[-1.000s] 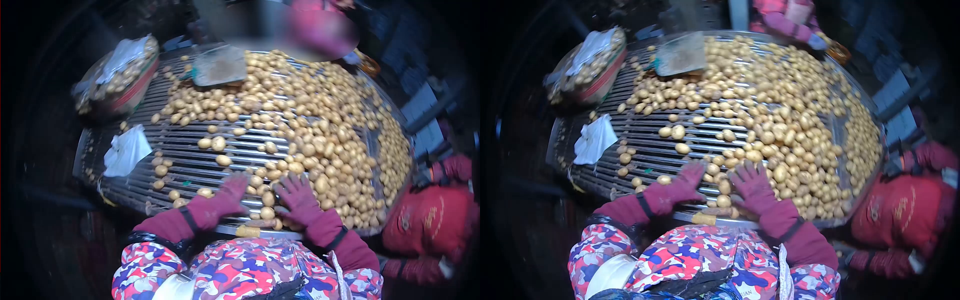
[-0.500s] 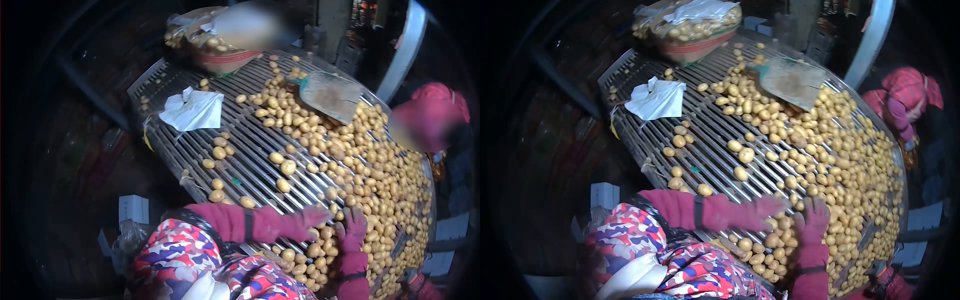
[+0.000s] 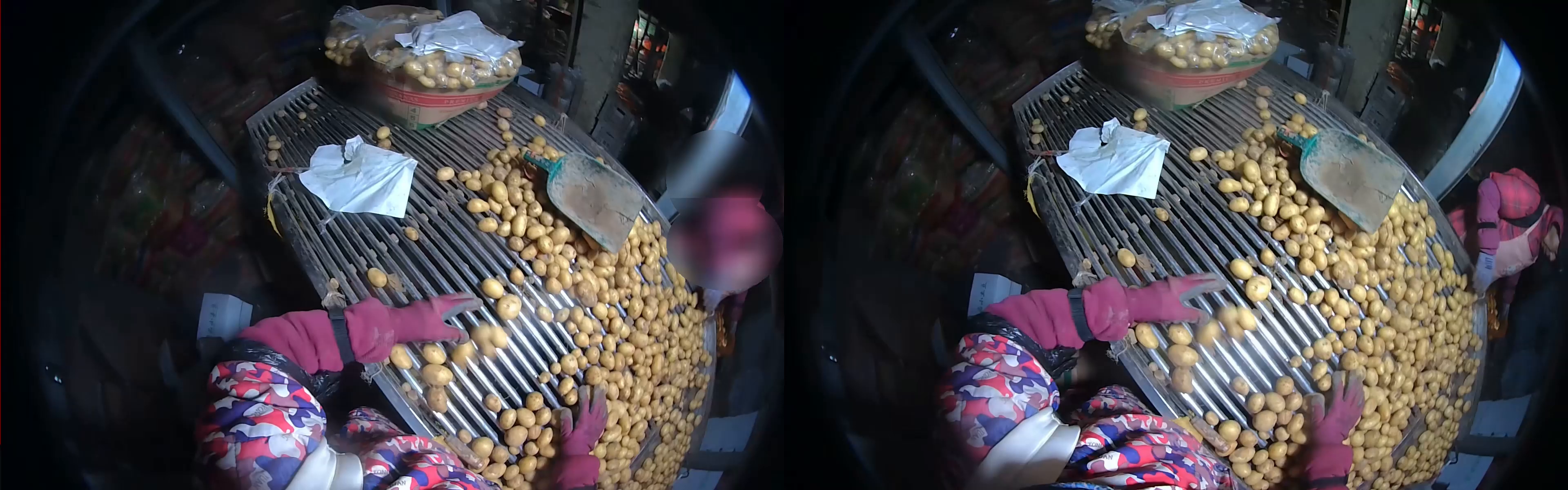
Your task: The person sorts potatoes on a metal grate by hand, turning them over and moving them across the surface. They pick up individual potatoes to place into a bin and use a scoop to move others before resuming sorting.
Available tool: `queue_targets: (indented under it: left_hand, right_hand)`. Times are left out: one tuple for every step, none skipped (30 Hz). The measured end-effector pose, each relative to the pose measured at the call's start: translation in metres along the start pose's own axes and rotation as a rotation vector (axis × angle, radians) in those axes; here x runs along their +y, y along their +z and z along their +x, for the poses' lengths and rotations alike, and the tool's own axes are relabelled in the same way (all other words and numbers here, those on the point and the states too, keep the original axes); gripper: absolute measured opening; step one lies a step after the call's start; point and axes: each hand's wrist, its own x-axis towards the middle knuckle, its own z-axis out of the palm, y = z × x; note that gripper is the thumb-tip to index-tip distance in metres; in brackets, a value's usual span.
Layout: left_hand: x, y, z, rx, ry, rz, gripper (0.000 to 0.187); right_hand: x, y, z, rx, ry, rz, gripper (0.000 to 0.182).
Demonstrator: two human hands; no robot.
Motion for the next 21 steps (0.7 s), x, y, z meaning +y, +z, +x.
queue_targets:
  left_hand:
    - [0.002, -0.009, -0.002, 0.03, -0.024, -0.016, 0.065]
    - [-0.034, -0.019, 0.011, 0.144, 0.006, -0.137, 0.063]
    - [-0.059, -0.033, 0.017, 0.281, -0.071, -0.294, 0.063]
    - [-0.073, -0.052, 0.02, 0.381, -0.099, -0.135, 0.064]
    - [-0.095, -0.064, 0.026, 0.413, -0.098, -0.089, 0.065]
    - [-0.111, -0.074, 0.036, 0.448, -0.091, -0.039, 0.066]
    - [-0.116, -0.081, 0.045, 0.462, -0.111, -0.063, 0.067]
    - [-0.122, -0.086, 0.052, 0.477, -0.14, -0.089, 0.069]
    - [-0.106, -0.1, 0.051, 0.509, -0.165, 0.053, 0.071]
    - [-0.141, -0.11, 0.061, 0.647, -0.278, 0.199, 0.071]
    - [-0.164, -0.124, 0.069, 0.762, -0.373, 0.252, 0.069]
    - [-0.18, -0.139, 0.071, 0.867, -0.427, 0.249, 0.067]
    - [-0.188, -0.148, 0.077, 0.939, -0.427, 0.242, 0.066]
    - [-0.195, -0.148, 0.087, 0.949, -0.322, 0.238, 0.064]
    - [-0.19, -0.146, 0.1, 0.896, -0.122, 0.255, 0.063]
    - [-0.147, -0.143, 0.111, 0.774, -0.182, 0.02, 0.066]
    - [-0.101, -0.14, 0.122, 0.668, -0.268, -0.201, 0.07]
    - [-0.127, -0.136, 0.151, 0.747, -0.209, -0.025, 0.073]
    - [-0.152, -0.134, 0.184, 0.823, -0.139, 0.151, 0.076]
    - [-0.14, -0.139, 0.201, 0.808, -0.114, 0.139, 0.076]
    - [-0.13, -0.142, 0.216, 0.832, -0.253, -0.024, 0.077]
  right_hand:
    - [0.002, 0.0, -0.001, 0.007, -0.007, -0.031, 0.062]
    - [0.005, 0.003, -0.001, -0.003, -0.011, -0.037, 0.064]
    - [0.01, 0.007, -0.003, 0.002, -0.028, -0.055, 0.063]
    - [0.007, 0.004, -0.002, -0.002, -0.033, -0.057, 0.063]
    - [0.004, 0.0, -0.002, -0.005, -0.037, -0.063, 0.063]
    - [0.004, 0.0, -0.002, -0.014, -0.026, -0.031, 0.062]
    - [0.004, -0.001, -0.002, -0.013, -0.03, -0.031, 0.062]
    - [0.004, -0.001, -0.002, 0.009, -0.03, -0.029, 0.062]
    - [0.001, -0.002, -0.001, 0.027, -0.033, -0.025, 0.063]
    - [-0.001, -0.003, 0.0, 0.03, -0.026, -0.009, 0.062]
    - [0.003, 0.0, -0.001, 0.028, -0.033, 0.013, 0.062]
    - [0.002, -0.002, 0.001, 0.024, -0.024, 0.023, 0.062]
    - [-0.001, -0.005, 0.002, 0.016, -0.014, 0.036, 0.062]
    - [-0.001, -0.004, 0.003, 0.02, -0.001, 0.035, 0.062]
    - [-0.001, -0.004, 0.002, 0.004, -0.001, 0.009, 0.064]
    - [-0.001, -0.005, 0.001, -0.017, -0.005, -0.021, 0.066]
    - [0.0, -0.005, 0.002, -0.021, 0.003, -0.032, 0.066]
    - [-0.002, -0.005, 0.001, -0.004, -0.006, 0.001, 0.067]
    - [-0.003, -0.005, 0.002, 0.02, -0.01, 0.03, 0.068]
    - [-0.006, -0.007, 0.003, 0.02, 0.004, 0.058, 0.065]
    - [-0.008, -0.01, 0.004, -0.007, 0.027, 0.063, 0.065]
